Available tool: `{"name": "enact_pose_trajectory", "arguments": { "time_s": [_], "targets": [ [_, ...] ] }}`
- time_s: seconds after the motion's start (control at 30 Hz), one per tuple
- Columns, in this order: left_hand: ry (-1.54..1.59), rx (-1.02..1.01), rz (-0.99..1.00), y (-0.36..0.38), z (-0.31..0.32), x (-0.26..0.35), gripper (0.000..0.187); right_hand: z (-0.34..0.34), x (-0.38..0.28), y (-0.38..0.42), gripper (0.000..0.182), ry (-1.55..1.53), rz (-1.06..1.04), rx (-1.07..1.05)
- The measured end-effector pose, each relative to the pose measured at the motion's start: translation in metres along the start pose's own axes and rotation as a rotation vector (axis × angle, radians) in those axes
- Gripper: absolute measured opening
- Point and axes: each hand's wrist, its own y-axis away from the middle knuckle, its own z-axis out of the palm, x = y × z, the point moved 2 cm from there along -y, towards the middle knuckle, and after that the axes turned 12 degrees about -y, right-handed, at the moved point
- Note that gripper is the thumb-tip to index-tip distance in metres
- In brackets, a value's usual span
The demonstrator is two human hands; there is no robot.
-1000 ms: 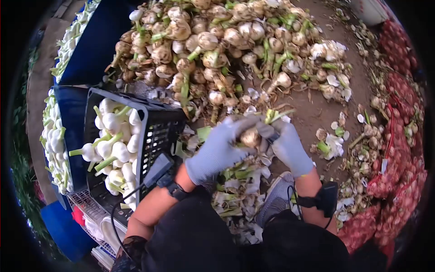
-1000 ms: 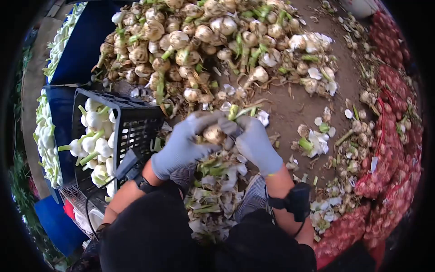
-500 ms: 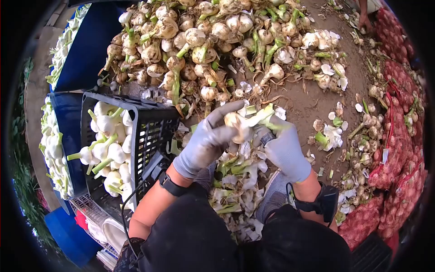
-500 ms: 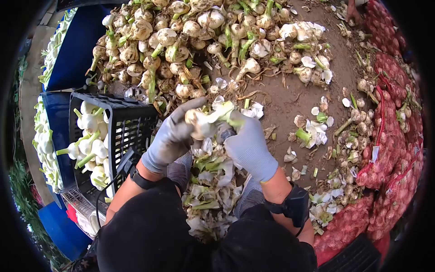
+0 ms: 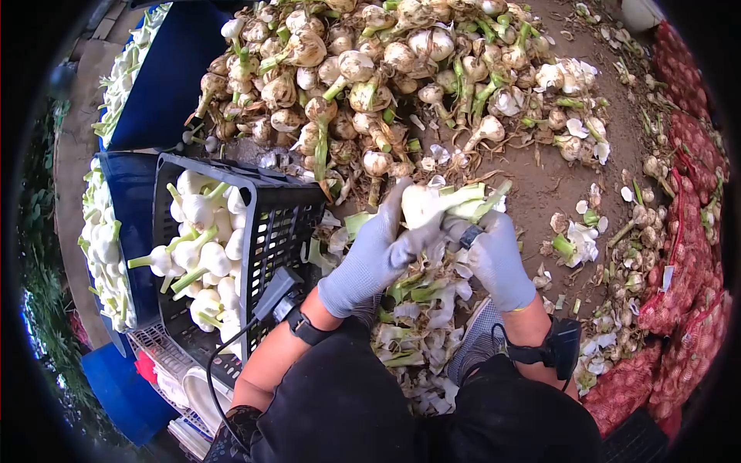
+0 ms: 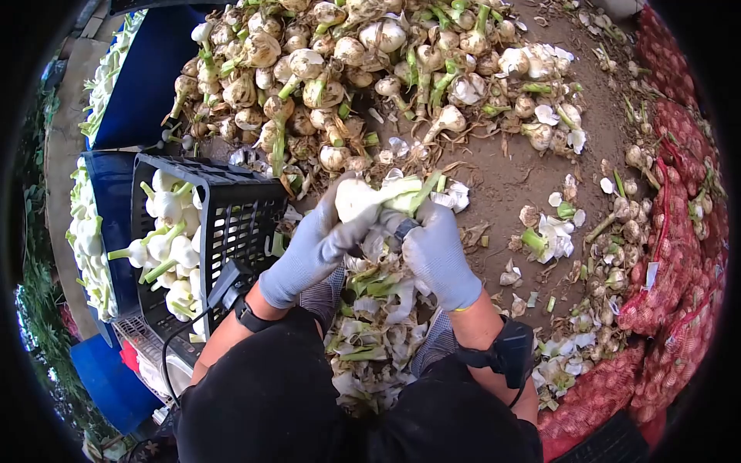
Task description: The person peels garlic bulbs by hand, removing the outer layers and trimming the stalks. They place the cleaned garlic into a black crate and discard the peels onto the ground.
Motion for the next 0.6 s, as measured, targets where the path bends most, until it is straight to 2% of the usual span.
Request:
{"name": "enact_pose_trajectory", "arguments": {
  "time_s": [0.03,0.07,0.1,0.13,0.17,0.2,0.27,0.3,0.33,0.4,0.43,0.47,0.5,0.53,0.6],
  "targets": [
    [-0.181,0.144,0.140,-0.001,-0.002,-0.001,0.075,0.001,-0.005,0.002,0.013,0.050,0.064,0.029],
    [-0.054,0.097,-0.030,-0.006,-0.014,-0.021,0.076,0.001,-0.006,0.003,0.011,0.101,0.128,0.058],
    [-0.067,0.163,-0.048,-0.012,-0.014,-0.018,0.067,-0.002,0.015,0.004,0.011,0.133,-0.029,-0.090],
    [-0.082,0.225,-0.063,-0.017,-0.014,-0.010,0.060,0.004,0.022,0.010,0.012,0.210,0.021,-0.124],
    [0.030,0.122,-0.128,-0.016,-0.014,0.000,0.051,-0.003,0.036,0.004,0.015,0.169,0.019,-0.154],
    [0.033,0.120,-0.129,-0.015,-0.011,0.006,0.051,-0.002,0.039,0.000,0.022,0.127,0.020,-0.183],
    [0.186,0.243,-0.051,-0.017,-0.006,0.017,0.055,-0.007,0.031,-0.004,0.023,0.190,-0.022,-0.176],
    [0.326,0.106,-0.166,-0.013,-0.003,0.020,0.062,-0.005,0.025,-0.003,0.024,0.251,-0.058,-0.173],
    [-0.039,0.085,-0.051,-0.013,-0.005,0.024,0.061,-0.002,0.026,-0.001,0.024,0.248,-0.052,-0.172],
    [-0.019,0.004,-0.005,-0.016,-0.009,0.016,0.051,0.006,0.019,0.002,0.015,0.402,-0.343,-0.160],
    [0.099,0.018,-0.030,-0.020,-0.013,0.010,0.047,0.007,0.004,0.003,0.018,0.732,-0.345,-0.098],
    [0.218,0.034,-0.057,-0.021,-0.015,0.005,0.045,0.005,-0.001,-0.001,0.018,0.732,-0.346,-0.099],
    [0.427,0.031,-0.144,-0.016,-0.013,0.005,0.045,-0.002,-0.007,-0.004,0.018,0.915,-0.419,0.013],
    [0.429,0.028,-0.147,-0.013,-0.010,0.007,0.045,-0.010,-0.011,-0.004,0.017,1.097,-0.488,0.132],
    [0.734,-0.092,-0.155,-0.014,-0.004,0.013,0.040,-0.022,-0.005,-0.008,0.014,1.145,-0.491,0.165]
  ]
}}
